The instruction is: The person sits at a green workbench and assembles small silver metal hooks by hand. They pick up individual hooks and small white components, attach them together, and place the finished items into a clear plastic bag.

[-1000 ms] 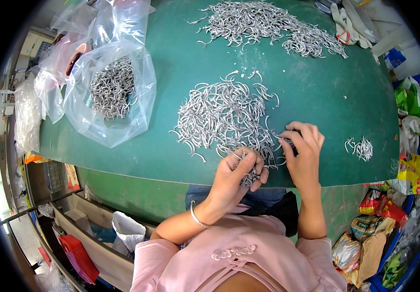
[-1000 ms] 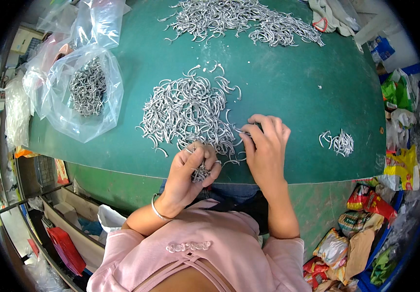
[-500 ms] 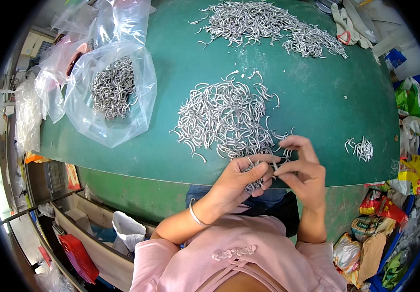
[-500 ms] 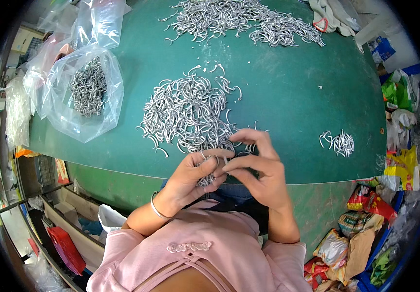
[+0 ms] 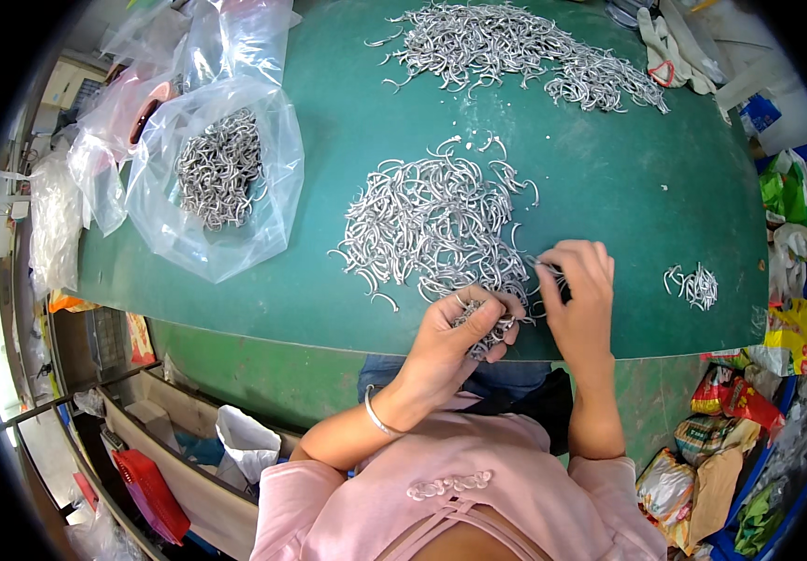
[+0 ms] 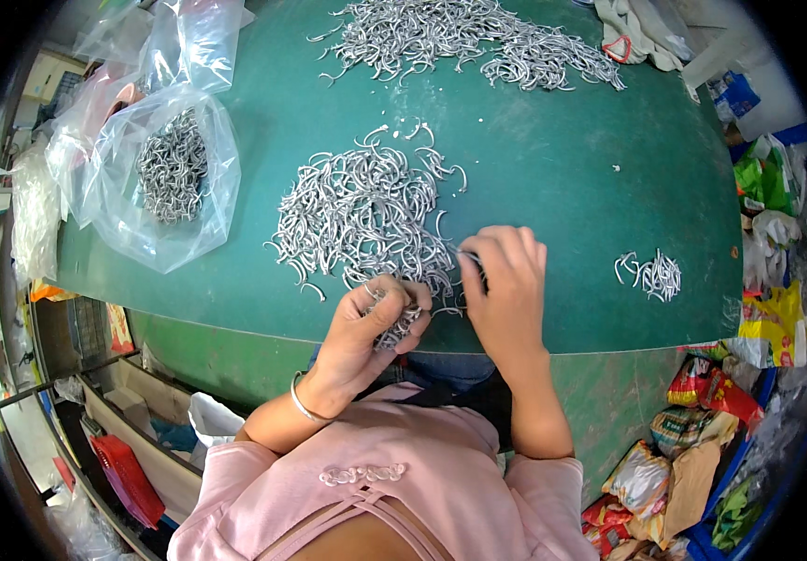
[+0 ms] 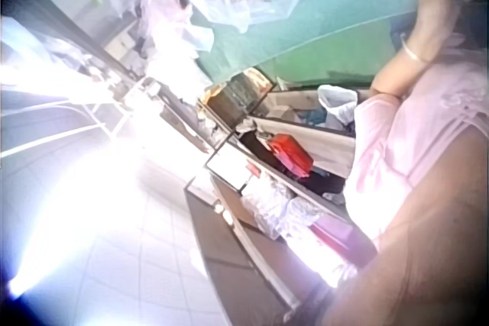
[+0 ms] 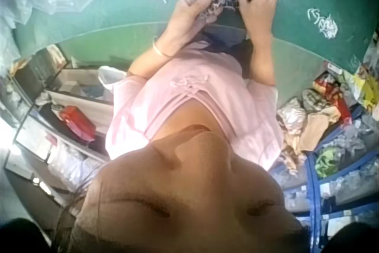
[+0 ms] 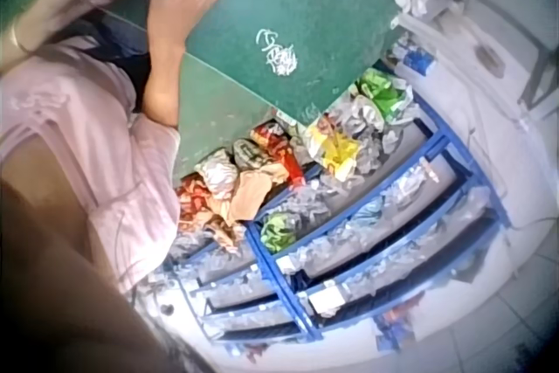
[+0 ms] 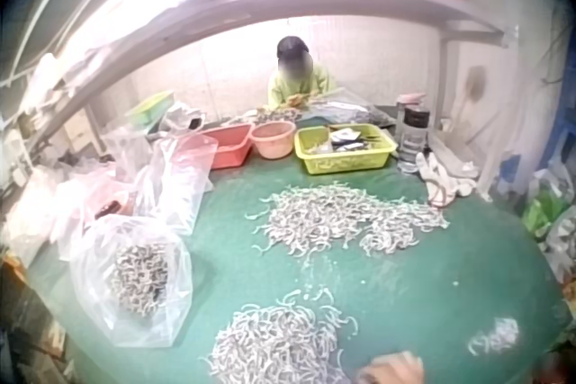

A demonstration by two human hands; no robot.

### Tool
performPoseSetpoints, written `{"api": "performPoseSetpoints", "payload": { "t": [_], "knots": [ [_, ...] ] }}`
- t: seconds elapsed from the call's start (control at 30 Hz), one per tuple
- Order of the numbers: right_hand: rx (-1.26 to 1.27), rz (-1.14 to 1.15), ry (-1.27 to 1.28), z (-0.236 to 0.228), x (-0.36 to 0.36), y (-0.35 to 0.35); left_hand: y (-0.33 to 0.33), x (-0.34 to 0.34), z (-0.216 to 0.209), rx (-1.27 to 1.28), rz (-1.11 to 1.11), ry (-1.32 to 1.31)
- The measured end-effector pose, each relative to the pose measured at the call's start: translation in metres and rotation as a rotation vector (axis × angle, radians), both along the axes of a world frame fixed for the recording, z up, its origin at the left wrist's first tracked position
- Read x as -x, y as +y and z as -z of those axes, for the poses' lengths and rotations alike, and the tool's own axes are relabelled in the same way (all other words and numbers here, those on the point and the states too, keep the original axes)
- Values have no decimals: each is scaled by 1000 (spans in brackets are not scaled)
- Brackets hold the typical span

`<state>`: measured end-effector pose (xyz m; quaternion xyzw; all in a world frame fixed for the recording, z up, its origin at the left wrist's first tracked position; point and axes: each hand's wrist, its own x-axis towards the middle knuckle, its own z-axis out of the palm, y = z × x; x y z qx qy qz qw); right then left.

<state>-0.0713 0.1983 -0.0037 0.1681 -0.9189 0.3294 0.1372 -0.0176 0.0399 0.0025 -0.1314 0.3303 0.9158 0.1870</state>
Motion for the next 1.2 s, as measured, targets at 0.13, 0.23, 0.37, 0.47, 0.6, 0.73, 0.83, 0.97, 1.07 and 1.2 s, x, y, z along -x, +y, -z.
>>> {"api": "performPoseSetpoints", "payload": {
  "t": [0.13,0.23,0.37,0.47,0.6,0.73,0.83,0.97,1.07,1.2],
  "knots": [
    [459,12,-65,-6,-11,8,-3,2,-3,23,67,-27],
    [332,-7,25,-11,-17,6,0,4,-8,-15,127,-102],
    [315,189,-152,-10,-18,6,0,3,-5,-22,130,-109],
    [576,4,-311,-18,-25,7,-2,0,2,49,128,-68],
    [699,-271,-248,-16,-25,6,-4,2,-2,-83,222,-90],
    [653,-384,-172,-14,-23,8,-9,5,2,-346,392,-179],
    [608,-438,-153,-17,-23,9,-10,6,5,-377,438,-169],
    [622,-450,-145,-22,-26,6,-8,4,11,-482,425,-142],
    [721,-510,-132,-22,-24,9,-4,3,13,-587,367,-114],
    [831,-33,-169,-9,-23,22,-2,6,7,-409,261,-13]
  ]
}}
